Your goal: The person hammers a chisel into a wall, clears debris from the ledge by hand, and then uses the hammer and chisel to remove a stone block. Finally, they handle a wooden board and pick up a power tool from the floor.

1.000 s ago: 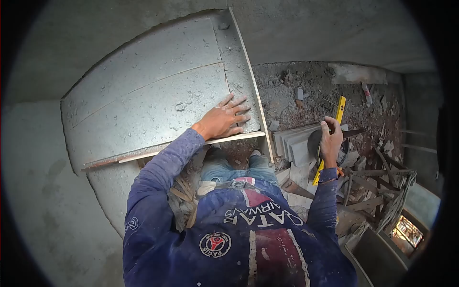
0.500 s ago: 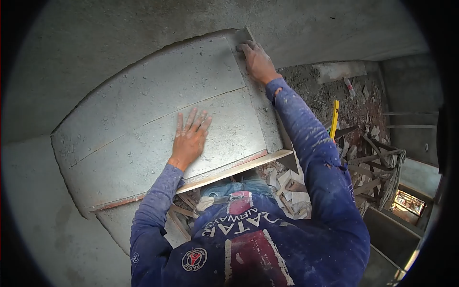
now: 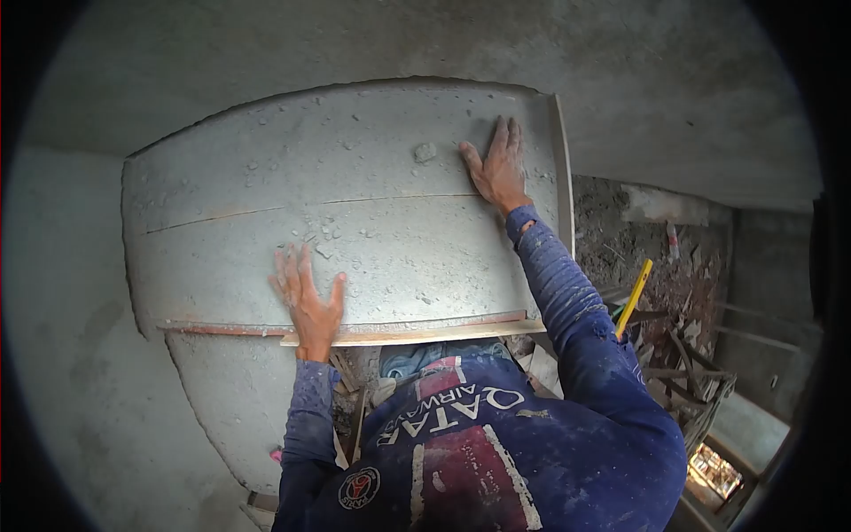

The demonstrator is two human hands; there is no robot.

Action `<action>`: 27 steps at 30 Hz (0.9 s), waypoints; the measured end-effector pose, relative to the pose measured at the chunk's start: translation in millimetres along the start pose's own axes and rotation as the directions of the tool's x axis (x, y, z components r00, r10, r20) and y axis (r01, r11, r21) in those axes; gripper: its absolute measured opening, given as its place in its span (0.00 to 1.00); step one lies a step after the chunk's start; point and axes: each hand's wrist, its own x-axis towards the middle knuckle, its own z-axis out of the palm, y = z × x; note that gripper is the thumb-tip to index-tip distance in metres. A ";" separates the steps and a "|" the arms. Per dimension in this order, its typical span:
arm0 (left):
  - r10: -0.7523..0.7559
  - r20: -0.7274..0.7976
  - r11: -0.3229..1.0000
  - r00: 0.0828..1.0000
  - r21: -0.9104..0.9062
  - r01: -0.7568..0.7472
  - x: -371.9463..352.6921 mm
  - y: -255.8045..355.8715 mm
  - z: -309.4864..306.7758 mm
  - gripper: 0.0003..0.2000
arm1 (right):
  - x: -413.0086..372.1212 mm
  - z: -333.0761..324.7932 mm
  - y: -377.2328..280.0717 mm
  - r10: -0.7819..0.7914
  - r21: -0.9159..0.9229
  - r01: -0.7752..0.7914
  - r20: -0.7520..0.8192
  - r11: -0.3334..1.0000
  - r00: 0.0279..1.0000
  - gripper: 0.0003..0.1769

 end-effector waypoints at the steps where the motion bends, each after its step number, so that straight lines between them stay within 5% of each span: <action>1: -0.049 -0.037 0.998 0.998 0.027 0.050 -6.1 5.8 -2.3 0.37 | 5.9 10.3 -9.8 -0.055 0.038 0.055 0.009 0.998 0.998 0.45; 5: -0.166 0.032 0.981 0.986 -0.096 0.169 -47.1 27.9 -1.7 0.40 | 16.3 50.6 -81.3 -0.162 0.045 0.161 0.017 0.986 0.987 0.47; 9: -0.195 0.009 0.968 0.981 -0.157 0.194 -58.8 47.5 8.0 0.40 | -3.9 78.5 -162.4 -0.479 0.120 0.469 0.080 0.875 0.874 0.47; 11: -0.101 0.029 0.983 0.994 -0.153 0.104 -47.1 46.0 12.9 0.37 | -10.1 75.7 -182.8 -0.625 0.498 0.496 0.127 0.712 0.770 0.46; 14: 0.246 0.130 0.962 0.960 -0.157 -0.225 -17.5 36.6 20.5 0.30 | -6.0 50.1 -160.7 -0.395 0.406 0.356 0.012 0.842 0.919 0.41; 15: 0.335 0.166 0.939 0.928 -0.145 -0.313 -1.7 32.7 24.0 0.29 | -4.0 54.7 -142.9 -0.305 0.233 0.303 -0.029 0.924 0.952 0.39; 17: 0.376 0.098 0.926 0.922 -0.084 -0.368 26.4 14.1 40.5 0.26 | -6.8 56.7 -127.5 -0.122 0.113 0.119 0.017 0.986 0.992 0.41; 18: 0.362 0.028 0.930 0.932 -0.071 -0.360 44.2 1.3 52.6 0.25 | -1.1 71.7 -115.9 -0.261 -0.077 0.260 0.006 0.963 0.965 0.43; 22: 0.228 -0.117 0.971 0.967 0.093 -0.218 66.1 -57.4 39.5 0.24 | -11.7 87.8 -189.2 -0.312 0.145 0.295 0.110 0.944 0.944 0.44; 25: 0.171 -0.135 0.982 0.976 0.100 -0.159 72.2 -95.5 34.8 0.24 | -17.4 131.2 -257.5 -0.359 0.047 0.356 0.155 0.933 0.920 0.44; 27: 0.147 -0.226 0.973 0.963 -0.141 -0.182 53.9 -122.4 -7.0 0.26 | -26.8 112.2 -309.3 -0.489 0.337 0.400 0.243 0.852 0.838 0.44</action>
